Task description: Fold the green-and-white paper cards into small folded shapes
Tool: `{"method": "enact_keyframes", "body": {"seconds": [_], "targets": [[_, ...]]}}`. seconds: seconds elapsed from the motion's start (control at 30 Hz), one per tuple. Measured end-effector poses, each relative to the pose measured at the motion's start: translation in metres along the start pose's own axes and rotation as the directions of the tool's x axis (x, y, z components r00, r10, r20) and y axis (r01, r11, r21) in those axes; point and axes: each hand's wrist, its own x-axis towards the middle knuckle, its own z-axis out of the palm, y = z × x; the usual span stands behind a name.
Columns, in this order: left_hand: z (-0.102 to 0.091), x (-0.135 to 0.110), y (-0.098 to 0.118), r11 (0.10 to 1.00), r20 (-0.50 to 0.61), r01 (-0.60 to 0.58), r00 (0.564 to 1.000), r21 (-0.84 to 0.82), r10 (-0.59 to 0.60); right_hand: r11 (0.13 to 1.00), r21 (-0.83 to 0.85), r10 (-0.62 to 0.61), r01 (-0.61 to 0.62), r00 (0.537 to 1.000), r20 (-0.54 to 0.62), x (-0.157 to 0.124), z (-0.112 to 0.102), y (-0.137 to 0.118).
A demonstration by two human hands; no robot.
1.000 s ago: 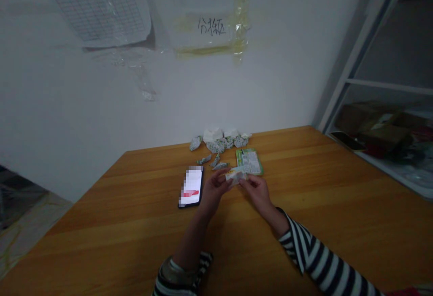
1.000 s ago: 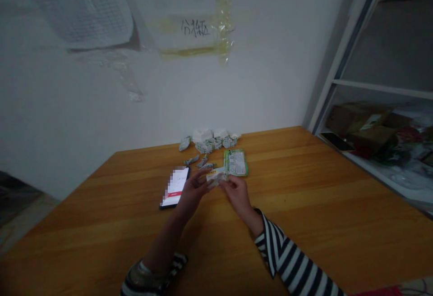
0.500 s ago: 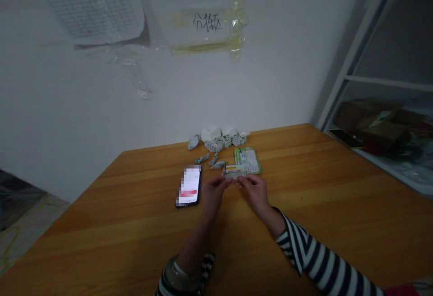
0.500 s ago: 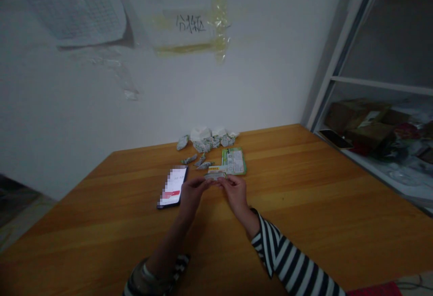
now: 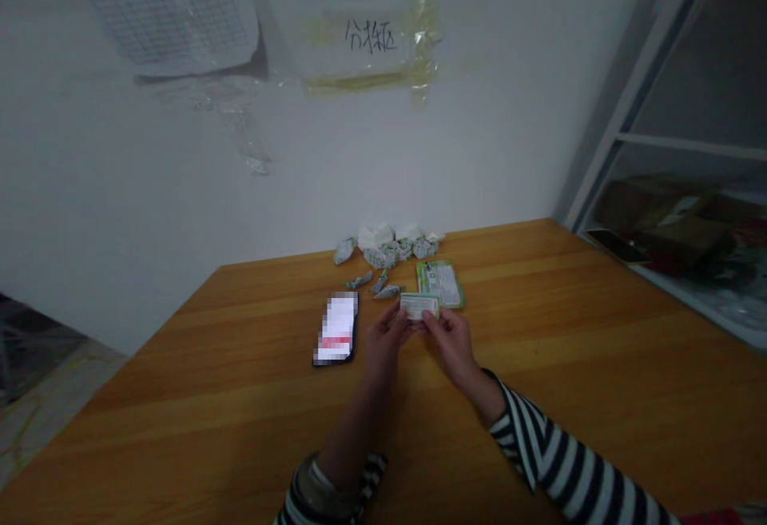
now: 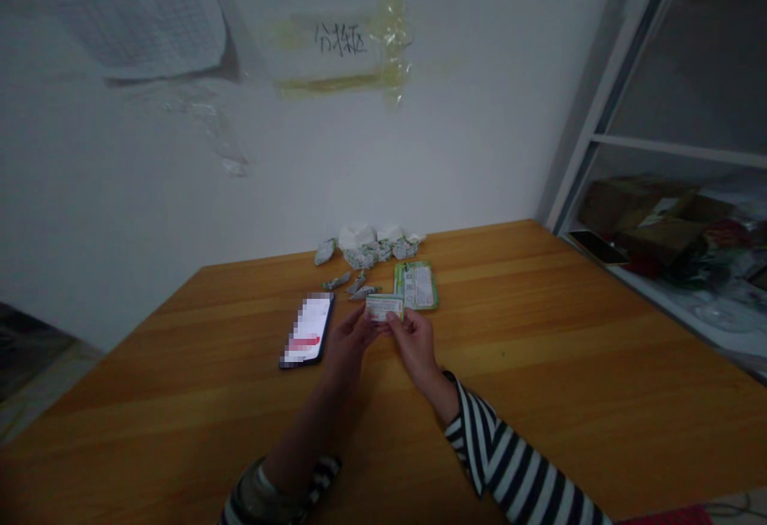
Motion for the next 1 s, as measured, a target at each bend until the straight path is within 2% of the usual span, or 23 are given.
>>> {"method": "enact_keyframes", "body": {"seconds": [0.3,0.57,0.7,0.8,0.9,1.0], "targets": [[0.006,-0.007,-0.006,0.997,-0.035,-0.070,0.997,0.026,0.071,0.999,-0.028,0.018,-0.020,0.997,-0.071,0.000,0.004,0.000],[0.011,-0.011,-0.001,0.984,-0.147,-0.108,0.981,0.143,0.129,0.999,0.028,0.039,-0.037,0.997,-0.073,-0.007,0.013,-0.005],[0.011,-0.011,0.004,0.962,-0.106,-0.188,0.972,0.198,0.212,0.997,0.066,0.031,-0.028,0.998,-0.052,-0.009,0.014,-0.007],[0.010,-0.012,0.006,0.923,-0.087,-0.237,0.958,0.303,0.275,0.999,0.053,0.014,-0.012,0.999,-0.032,-0.010,0.014,-0.009],[0.009,-0.013,0.006,0.893,-0.080,-0.234,0.955,0.384,0.285,0.999,0.044,-0.002,0.003,0.999,-0.032,-0.011,0.014,-0.011],[0.009,-0.014,0.006,0.889,-0.034,-0.242,0.960,0.389,0.277,0.999,0.048,-0.012,0.014,0.999,-0.047,-0.011,0.013,-0.011]]}}
